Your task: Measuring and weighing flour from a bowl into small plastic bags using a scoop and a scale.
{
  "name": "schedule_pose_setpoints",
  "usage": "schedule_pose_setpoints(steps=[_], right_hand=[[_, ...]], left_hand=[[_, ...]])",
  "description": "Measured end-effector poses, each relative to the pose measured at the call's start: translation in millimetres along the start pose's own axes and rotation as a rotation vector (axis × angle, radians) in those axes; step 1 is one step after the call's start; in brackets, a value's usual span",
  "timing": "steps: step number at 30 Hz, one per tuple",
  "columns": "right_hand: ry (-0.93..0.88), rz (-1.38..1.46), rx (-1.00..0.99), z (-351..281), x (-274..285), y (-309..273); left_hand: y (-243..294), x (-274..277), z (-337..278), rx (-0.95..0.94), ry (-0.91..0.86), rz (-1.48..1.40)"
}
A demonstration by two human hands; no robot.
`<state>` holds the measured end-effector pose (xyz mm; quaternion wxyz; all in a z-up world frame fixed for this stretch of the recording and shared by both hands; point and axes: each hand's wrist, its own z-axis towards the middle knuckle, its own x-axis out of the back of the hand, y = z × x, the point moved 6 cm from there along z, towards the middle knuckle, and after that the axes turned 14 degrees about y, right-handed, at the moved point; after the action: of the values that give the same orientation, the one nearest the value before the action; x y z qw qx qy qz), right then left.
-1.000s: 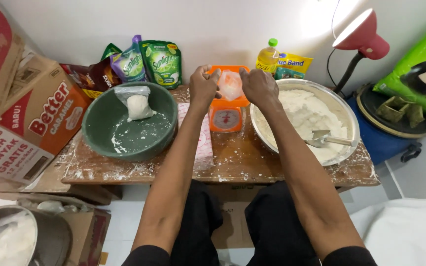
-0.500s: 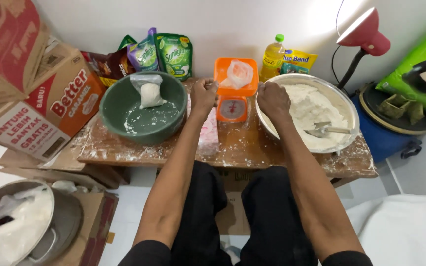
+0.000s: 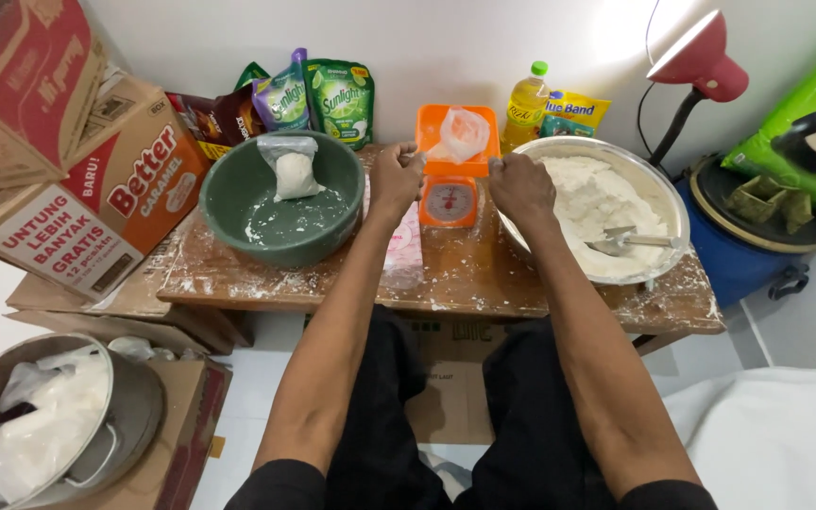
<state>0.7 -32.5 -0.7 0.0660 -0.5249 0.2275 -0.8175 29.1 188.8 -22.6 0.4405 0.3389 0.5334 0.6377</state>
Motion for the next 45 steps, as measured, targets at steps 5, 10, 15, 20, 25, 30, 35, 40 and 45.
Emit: schedule_pose_setpoints(steps=[5, 10, 15, 20, 25, 30, 35, 40, 45], right_hand=[[0.025, 0.090, -0.036, 9, 1, -9], [0.013, 0.175, -0.056, 41, -20, -4], [0.034, 0.210, -0.072, 66, -48, 0], [0.139, 0.307, 0.033, 75, -65, 2], [0.239, 0.398, 0.098, 82, -63, 5], [0.291, 0.450, 0.126, 84, -58, 6], [0.314, 0.494, 0.139, 78, -42, 4], [0.364, 0.540, 0.168, 70, -18, 7], [0.478, 0.539, 0.204, 60, 16, 20]], left_hand=[[4, -15, 13, -0.038, -0.044, 0.039], [-8, -45, 45, -0.144, -0.109, 0.137], [-6, -71, 53, -0.231, -0.137, 0.326], [-19, -88, 66, -0.233, -0.081, 0.287], [-26, -98, 76, -0.160, -0.031, 0.044], [28, -82, 43, -0.190, 0.009, -0.045], [42, -83, 39, -0.214, 0.001, -0.048], [59, -87, 29, -0.226, -0.017, -0.109], [59, -108, 24, -0.318, -0.046, -0.082]])
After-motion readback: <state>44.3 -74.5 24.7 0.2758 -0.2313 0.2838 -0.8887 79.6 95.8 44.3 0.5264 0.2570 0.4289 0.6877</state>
